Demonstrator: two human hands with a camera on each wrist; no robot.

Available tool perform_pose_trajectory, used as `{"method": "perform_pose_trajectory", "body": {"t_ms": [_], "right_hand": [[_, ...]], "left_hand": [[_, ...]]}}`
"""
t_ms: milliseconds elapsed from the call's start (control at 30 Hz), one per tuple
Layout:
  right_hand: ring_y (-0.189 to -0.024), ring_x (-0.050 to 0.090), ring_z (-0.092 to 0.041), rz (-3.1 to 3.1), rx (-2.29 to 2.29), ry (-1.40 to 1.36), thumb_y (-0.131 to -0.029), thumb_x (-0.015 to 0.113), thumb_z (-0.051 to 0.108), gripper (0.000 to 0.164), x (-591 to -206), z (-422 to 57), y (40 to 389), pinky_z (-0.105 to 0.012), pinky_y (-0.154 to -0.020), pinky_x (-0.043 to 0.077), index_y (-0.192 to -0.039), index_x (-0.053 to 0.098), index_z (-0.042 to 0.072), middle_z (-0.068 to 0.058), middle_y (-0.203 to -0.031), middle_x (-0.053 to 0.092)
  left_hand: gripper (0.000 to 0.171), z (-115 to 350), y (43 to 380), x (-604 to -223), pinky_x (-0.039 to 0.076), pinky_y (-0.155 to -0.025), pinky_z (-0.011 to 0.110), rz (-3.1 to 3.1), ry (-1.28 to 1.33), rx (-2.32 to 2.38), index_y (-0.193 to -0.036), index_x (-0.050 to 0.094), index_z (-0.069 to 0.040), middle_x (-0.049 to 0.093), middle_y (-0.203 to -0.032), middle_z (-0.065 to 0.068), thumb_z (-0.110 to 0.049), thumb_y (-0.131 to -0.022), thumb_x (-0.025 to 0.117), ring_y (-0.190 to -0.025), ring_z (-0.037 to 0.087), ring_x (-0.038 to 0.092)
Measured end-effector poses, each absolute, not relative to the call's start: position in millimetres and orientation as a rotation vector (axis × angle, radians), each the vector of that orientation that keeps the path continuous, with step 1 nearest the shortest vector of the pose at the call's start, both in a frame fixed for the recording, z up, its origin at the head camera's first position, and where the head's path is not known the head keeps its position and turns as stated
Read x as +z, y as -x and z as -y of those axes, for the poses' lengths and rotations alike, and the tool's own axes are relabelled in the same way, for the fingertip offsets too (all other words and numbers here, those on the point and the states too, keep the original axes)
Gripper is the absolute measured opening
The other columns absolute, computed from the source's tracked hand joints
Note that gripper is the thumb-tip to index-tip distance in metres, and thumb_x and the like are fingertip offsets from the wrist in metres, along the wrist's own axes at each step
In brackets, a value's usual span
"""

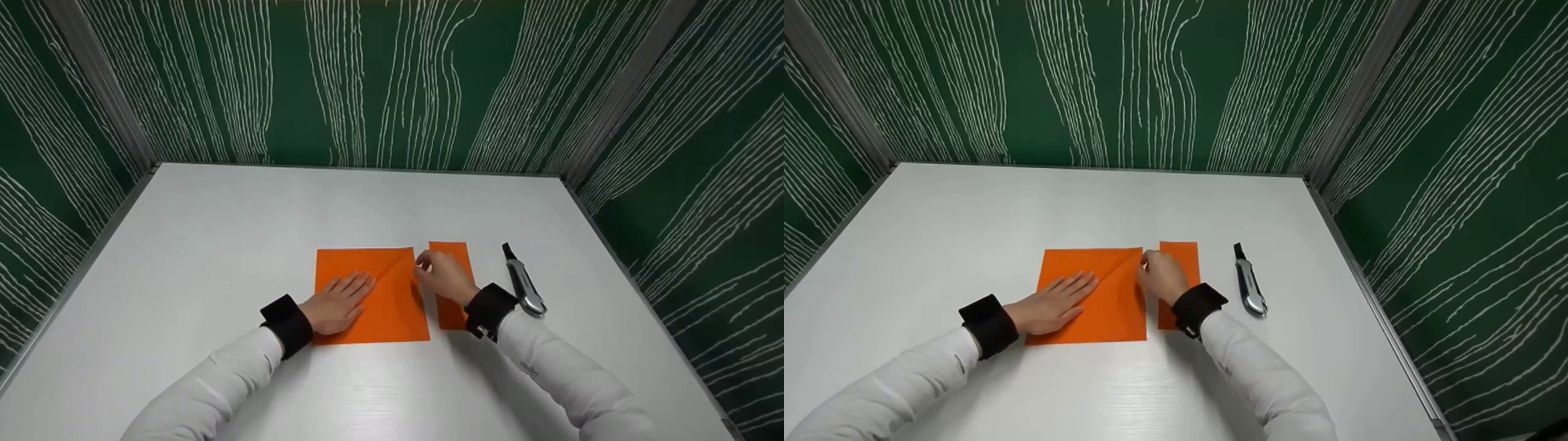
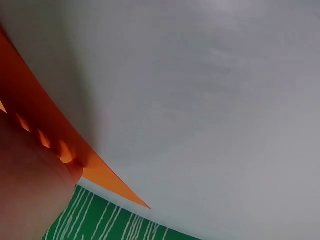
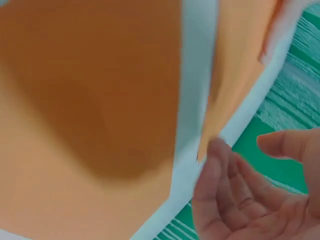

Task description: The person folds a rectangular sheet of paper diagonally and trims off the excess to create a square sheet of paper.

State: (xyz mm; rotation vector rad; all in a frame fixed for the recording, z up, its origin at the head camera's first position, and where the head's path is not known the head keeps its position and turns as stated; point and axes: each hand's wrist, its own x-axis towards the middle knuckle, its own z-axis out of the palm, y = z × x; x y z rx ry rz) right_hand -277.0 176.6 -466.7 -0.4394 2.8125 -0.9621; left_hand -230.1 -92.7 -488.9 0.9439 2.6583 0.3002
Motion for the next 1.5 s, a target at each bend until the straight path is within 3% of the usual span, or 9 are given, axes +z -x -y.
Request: {"method": "perform_pose_trajectory", "body": {"t_ms": [100,200,333,500,667,967,1333,1500], "right_hand": [[-0.108,0.067,-0.032,-2.849,-0.821,0.583,-0.101,0.064,0.016,0.036,-473,-169,272,-0.040,-0.093,0.059,-0.131,0.064,-0.005,-0.022,-0.129,0.066],[-0.138,0.054,-0.039,-2.832,-0.645,0.718,-0.101,0.065,0.021,0.052,-476,-162,267,-0.049,-0.115,0.048,-0.145,0.053,-0.005,-0.024,-0.151,0.053],[-0.155,0.034,-0.039,-2.752,-0.454,0.772,-0.103,0.062,0.029,0.067,-478,-155,264,-0.052,-0.125,0.033,-0.156,0.037,-0.003,-0.022,-0.166,0.034],[-0.161,0.018,-0.036,-2.659,-0.366,0.746,-0.106,0.056,0.037,0.074,-479,-151,266,-0.051,-0.130,0.023,-0.162,0.025,0.001,-0.017,-0.173,0.017],[-0.162,0.014,-0.034,-2.626,-0.359,0.736,-0.106,0.054,0.044,0.080,-482,-152,272,-0.050,-0.131,0.021,-0.163,0.019,0.002,-0.015,-0.174,0.010],[-0.163,0.013,-0.034,-2.629,-0.296,0.773,-0.105,0.050,0.050,0.084,-485,-154,276,-0.049,-0.131,0.020,-0.164,0.013,0.003,-0.015,-0.175,0.007],[-0.162,0.015,-0.035,-2.648,-0.299,0.750,-0.105,0.050,0.051,0.084,-484,-152,273,-0.050,-0.131,0.021,-0.164,0.015,0.002,-0.017,-0.174,0.010],[-0.162,0.015,-0.035,-2.654,-0.302,0.756,-0.105,0.051,0.051,0.084,-485,-151,273,-0.050,-0.131,0.021,-0.164,0.016,0.001,-0.017,-0.174,0.010]], "left_hand": [[0.058,92,231,-487,0.012,-0.132,0.054,-2.651,-0.942,0.309,-0.166,0.013,-0.009,0.009,-0.175,0.011,-0.028,-0.113,0.029,-0.164,0.032,0.008],[0.058,92,233,-487,0.011,-0.132,0.055,-2.649,-0.948,0.314,-0.166,0.012,-0.009,0.009,-0.175,0.012,-0.028,-0.113,0.029,-0.164,0.033,0.008],[0.059,91,235,-489,0.011,-0.132,0.056,-2.656,-0.960,0.320,-0.166,0.013,-0.009,0.009,-0.175,0.012,-0.028,-0.113,0.030,-0.163,0.033,0.008],[0.059,90,240,-492,0.010,-0.132,0.055,-2.670,-0.956,0.298,-0.166,0.013,-0.010,0.008,-0.175,0.012,-0.030,-0.113,0.030,-0.164,0.033,0.008],[0.061,90,245,-493,0.009,-0.132,0.055,-2.676,-0.945,0.281,-0.166,0.013,-0.010,0.008,-0.175,0.012,-0.033,-0.113,0.031,-0.164,0.033,0.008],[0.066,90,248,-503,0.012,-0.132,0.054,-2.741,-0.970,0.304,-0.166,0.016,-0.013,0.011,-0.175,0.010,-0.044,-0.111,0.035,-0.163,0.031,0.012],[0.065,91,248,-505,0.017,-0.130,0.056,-2.798,-1.017,0.293,-0.164,0.024,-0.010,0.020,-0.173,0.013,-0.042,-0.110,0.039,-0.161,0.034,0.020],[0.065,91,247,-502,0.016,-0.131,0.055,-2.793,-1.012,0.263,-0.165,0.022,-0.011,0.018,-0.174,0.012,-0.043,-0.110,0.038,-0.162,0.033,0.018]]}}
